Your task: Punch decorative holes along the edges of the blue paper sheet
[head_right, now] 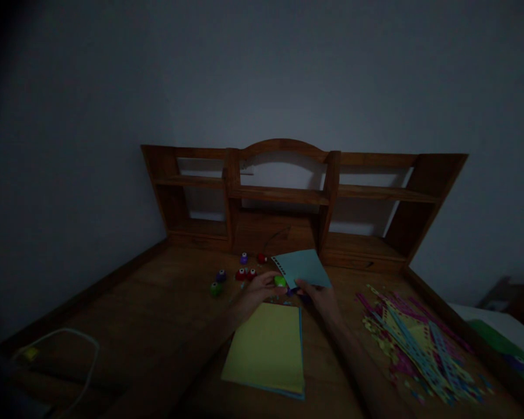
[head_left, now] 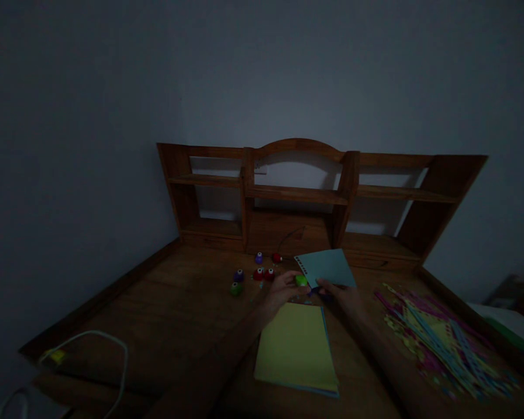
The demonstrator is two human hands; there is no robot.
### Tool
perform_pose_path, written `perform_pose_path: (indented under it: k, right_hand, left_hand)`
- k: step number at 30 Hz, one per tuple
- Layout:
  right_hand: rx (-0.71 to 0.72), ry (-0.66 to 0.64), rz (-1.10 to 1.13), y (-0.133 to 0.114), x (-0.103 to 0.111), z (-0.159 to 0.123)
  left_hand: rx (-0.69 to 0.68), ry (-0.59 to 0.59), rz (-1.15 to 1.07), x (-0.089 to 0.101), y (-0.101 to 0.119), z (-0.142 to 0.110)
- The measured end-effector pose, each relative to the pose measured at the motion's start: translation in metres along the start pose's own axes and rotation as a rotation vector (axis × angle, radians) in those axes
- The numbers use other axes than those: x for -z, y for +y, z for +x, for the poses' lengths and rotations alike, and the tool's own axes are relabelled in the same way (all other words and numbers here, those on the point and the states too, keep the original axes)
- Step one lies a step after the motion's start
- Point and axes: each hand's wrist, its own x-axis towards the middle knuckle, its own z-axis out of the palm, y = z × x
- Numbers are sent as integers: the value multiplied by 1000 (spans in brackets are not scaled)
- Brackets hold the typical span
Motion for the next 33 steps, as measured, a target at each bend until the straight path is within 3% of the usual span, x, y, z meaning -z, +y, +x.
perform_pose_path:
  k: [12, 21, 27, 33]
  right_hand:
    - [14, -58, -140, -9, 1, -3]
    - [89, -88, -145, 12, -1, 5]
    - [35, -110, -205, 5, -2, 1]
    - [53, -117, -191, 18, -1, 6]
  left_hand:
    - [23, 11, 3, -4, 6, -3]
    - [16, -10, -29, -6, 9, -5]
    - [-8, 8, -36, -4, 5, -3]
    - [-31, -8, -41, -1, 0, -1]
